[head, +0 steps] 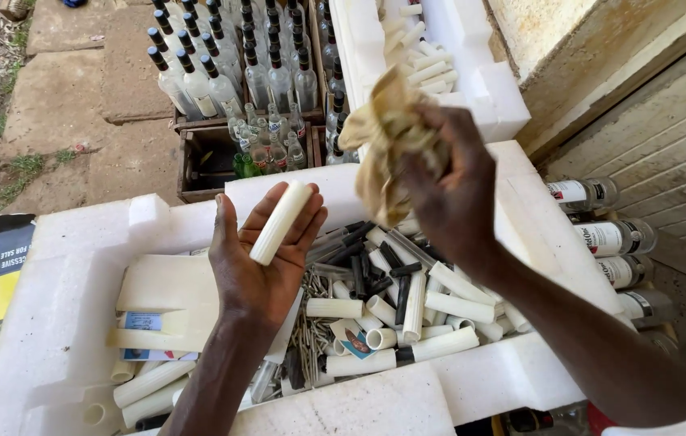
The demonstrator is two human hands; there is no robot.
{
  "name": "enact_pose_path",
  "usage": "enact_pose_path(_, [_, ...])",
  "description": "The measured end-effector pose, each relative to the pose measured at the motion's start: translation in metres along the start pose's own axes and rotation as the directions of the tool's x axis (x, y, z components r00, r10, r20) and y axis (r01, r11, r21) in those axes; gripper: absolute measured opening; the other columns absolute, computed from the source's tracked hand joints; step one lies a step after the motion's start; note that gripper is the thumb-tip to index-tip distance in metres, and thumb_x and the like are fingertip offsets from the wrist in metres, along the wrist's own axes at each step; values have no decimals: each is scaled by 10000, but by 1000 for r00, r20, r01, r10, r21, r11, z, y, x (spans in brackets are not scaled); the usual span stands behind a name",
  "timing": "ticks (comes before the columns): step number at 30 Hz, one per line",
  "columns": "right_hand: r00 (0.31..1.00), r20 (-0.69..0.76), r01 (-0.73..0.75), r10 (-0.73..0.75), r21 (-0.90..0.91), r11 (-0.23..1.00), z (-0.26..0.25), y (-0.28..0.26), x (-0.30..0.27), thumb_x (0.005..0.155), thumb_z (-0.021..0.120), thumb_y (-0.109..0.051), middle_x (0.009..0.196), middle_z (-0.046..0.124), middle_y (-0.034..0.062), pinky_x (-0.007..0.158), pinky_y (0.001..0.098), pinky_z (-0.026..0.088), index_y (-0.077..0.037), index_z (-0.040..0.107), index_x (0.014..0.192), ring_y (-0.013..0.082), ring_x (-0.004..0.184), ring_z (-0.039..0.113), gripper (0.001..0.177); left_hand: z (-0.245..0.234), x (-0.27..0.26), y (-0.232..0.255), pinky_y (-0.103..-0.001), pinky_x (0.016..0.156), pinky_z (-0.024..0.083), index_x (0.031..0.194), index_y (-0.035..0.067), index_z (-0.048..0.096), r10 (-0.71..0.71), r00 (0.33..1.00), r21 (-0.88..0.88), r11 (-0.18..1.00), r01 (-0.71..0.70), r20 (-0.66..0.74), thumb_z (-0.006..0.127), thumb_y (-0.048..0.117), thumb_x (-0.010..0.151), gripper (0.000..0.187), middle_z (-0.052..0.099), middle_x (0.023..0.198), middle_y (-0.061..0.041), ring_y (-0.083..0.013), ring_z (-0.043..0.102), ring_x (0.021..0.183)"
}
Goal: Cleaning small white plastic tubes by wiping each one individually with a cloth before placing it back into a container.
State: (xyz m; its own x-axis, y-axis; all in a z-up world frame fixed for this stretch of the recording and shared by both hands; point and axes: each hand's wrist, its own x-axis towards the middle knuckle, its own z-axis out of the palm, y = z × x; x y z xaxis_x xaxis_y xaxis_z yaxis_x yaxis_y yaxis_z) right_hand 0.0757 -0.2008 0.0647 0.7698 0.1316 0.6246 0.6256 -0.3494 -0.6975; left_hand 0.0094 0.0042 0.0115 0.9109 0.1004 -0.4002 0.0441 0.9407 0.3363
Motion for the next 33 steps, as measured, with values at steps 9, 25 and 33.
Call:
enact_pose_path(9, [912,393,90,-115,82,993,43,-12,-39,1057,659,-138,1500,454,361,909,405,747,47,699,1272,436,1162,727,287,-15,-1,-18,-317,874,573,1226,-51,657,-45,995,214,977,24,93,530,211,1079,326,678,1158,-192,-230,639,988])
enact_pose_path(25, [895,395,117,-206,237,964,71,-21,-67,996,734,-127,1255,641,211,819,552,651,-88,619,1453,475,996,755,473,-9,0,-13,-598,1047,583,1408,-6,558,-84,996,147,986,79,29,443,765,947,906,703,1290,-282,-435,716,1142])
enact_pose_path(33, [976,187,-141,111,157,977,14,2,0,1095,636,-179,1201,623,334,972,567,599,50,414,1569,419,1052,698,571,17,-13,-8,-603,1156,521,1337,-137,593,-14,999,89,996,18,-40,535,654,938,887,645,1295,-416,-526,664,1237])
